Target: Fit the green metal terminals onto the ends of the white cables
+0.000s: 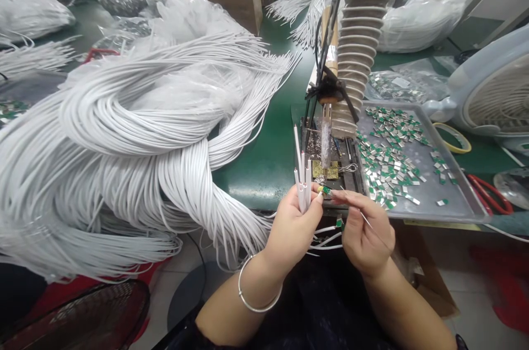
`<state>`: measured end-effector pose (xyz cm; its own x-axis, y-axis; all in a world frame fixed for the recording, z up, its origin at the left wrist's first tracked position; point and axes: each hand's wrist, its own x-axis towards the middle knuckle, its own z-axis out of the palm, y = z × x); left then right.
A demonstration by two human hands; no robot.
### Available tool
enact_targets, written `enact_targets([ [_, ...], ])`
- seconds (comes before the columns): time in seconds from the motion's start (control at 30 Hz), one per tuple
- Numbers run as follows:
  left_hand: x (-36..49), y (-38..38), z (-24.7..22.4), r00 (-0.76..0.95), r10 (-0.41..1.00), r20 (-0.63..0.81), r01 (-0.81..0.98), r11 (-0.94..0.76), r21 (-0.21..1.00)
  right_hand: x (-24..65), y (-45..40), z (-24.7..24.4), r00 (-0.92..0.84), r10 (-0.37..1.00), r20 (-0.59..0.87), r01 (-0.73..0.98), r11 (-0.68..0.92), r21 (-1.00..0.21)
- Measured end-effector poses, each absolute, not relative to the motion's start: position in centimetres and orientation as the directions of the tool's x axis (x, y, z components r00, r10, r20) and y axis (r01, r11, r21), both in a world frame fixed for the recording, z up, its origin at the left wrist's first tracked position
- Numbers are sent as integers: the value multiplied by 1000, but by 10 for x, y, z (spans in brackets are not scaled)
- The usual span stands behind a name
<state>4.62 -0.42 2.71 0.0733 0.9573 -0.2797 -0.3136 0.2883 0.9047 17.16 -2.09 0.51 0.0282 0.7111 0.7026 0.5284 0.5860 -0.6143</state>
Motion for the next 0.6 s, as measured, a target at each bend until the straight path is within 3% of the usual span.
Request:
enact_targets([
  [0.27,48,-3,31,31,962,-272,-322,267,908,173,-12,13,-54,665,745,634,599,-490],
  [0.6,49,-3,37,67,966,-249,-270,258,928,170,-9,17,-44,645,763,638,606,-475],
])
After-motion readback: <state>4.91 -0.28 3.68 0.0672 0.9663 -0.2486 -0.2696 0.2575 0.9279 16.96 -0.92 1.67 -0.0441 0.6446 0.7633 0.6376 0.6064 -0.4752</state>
